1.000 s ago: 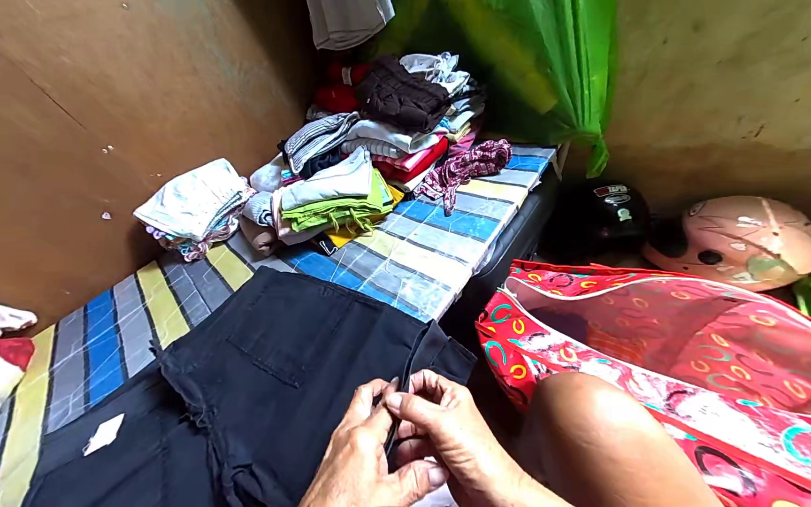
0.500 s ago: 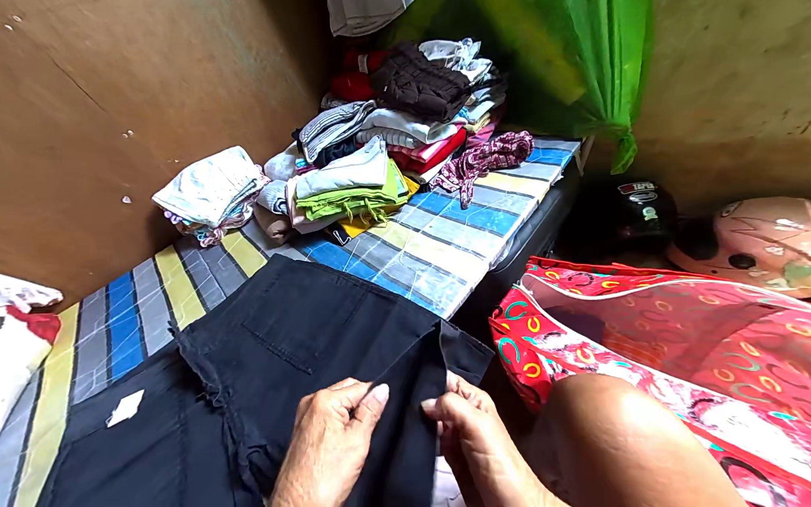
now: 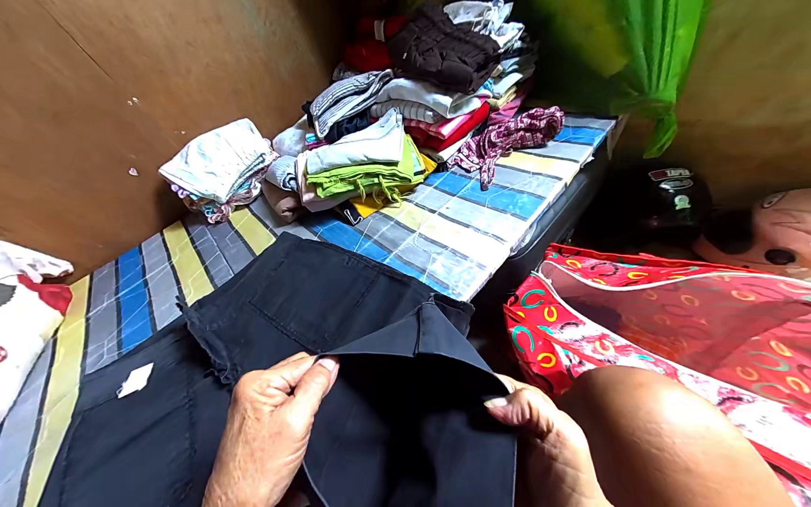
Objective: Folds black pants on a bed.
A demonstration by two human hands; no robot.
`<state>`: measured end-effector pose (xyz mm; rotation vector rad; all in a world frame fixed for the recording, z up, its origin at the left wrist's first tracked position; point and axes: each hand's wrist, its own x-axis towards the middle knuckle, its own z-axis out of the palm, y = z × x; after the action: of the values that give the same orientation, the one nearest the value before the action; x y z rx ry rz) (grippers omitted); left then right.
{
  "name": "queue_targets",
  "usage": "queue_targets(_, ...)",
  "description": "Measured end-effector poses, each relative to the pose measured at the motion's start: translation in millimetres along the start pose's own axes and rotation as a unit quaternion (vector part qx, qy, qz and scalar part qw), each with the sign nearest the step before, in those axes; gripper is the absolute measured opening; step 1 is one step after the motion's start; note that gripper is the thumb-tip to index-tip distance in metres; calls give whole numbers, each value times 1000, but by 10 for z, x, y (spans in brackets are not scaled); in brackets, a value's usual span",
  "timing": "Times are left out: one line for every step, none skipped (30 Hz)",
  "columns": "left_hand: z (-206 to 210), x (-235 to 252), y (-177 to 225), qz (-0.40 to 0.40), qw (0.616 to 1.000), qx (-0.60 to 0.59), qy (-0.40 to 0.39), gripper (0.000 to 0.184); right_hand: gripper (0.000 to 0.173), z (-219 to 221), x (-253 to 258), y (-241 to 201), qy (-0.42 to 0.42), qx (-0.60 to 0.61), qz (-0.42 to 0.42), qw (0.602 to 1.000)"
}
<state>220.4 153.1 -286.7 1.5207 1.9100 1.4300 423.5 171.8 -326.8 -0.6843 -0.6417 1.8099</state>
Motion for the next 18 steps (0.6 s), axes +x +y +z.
queue_targets(-2,2,-3,-7,1000,-6,-1,34,30,2,4,1,-1,1,3,1000)
queue_targets(-2,4,-6,-13,1000,-11,-2,34,30,-4,9,9,-7,3,3,1000)
queue_targets(-2,5,-5,-18,1000,-16,-2,34,29,-9,13,16,-14,6,2,1000)
queue_targets(-1,7,-1,-20,1000,-21,-2,34,29,-16,17,21,-22,8,-3,1000)
queue_targets(1,10,4,-23,999,-26,-2,35,29,-24,20,23,-32,7,-11,999)
queue_targets(2,13,7,-25,999,-29,-4,35,30,-31,24,24,-42,5,-21,999)
queue_targets(3,16,8,-28,999,-32,-4,35,30,-37,29,25,-50,0,-30,998)
queue_targets(6,18,11,-31,999,-36,-4,35,30,-38,34,24,-54,-6,-37,998)
queue_targets(11,20,10,-36,999,-40,-3,36,30,-39,40,26,-55,-11,-43,998)
queue_targets(20,20,8,-39,998,-45,-3,36,30,-36,42,25,-52,-19,-46,997)
queue_targets(29,19,8,-43,998,-52,-3,37,31,-29,42,21,-47,-22,-46,998)
queue_targets(38,18,8,-46,997,-59,-3,38,31,-23,41,18,-43,-24,-44,998)
queue_targets(43,17,12,-49,997,-65,-4,39,30,-22,42,17,-40,-25,-42,998)
queue_targets(44,16,16,-51,996,-70,-5,40,30,-21,44,18,-38,-26,-40,998)
queue_targets(46,15,16,-51,996,-71,-5,40,30,-22,47,19,-36,-27,-38,998)
queue_targets(47,15,11,-50,996,-72,-6,41,30,-21,49,22,-35,-27,-37,998)
queue_targets(49,16,7,-49,996,-71,-6,41,30,-22,50,21,-36,-29,-36,998)
queue_targets(49,17,-1,-46,996,-70,-7,40,30,-20,51,18,-37,-29,-33,998)
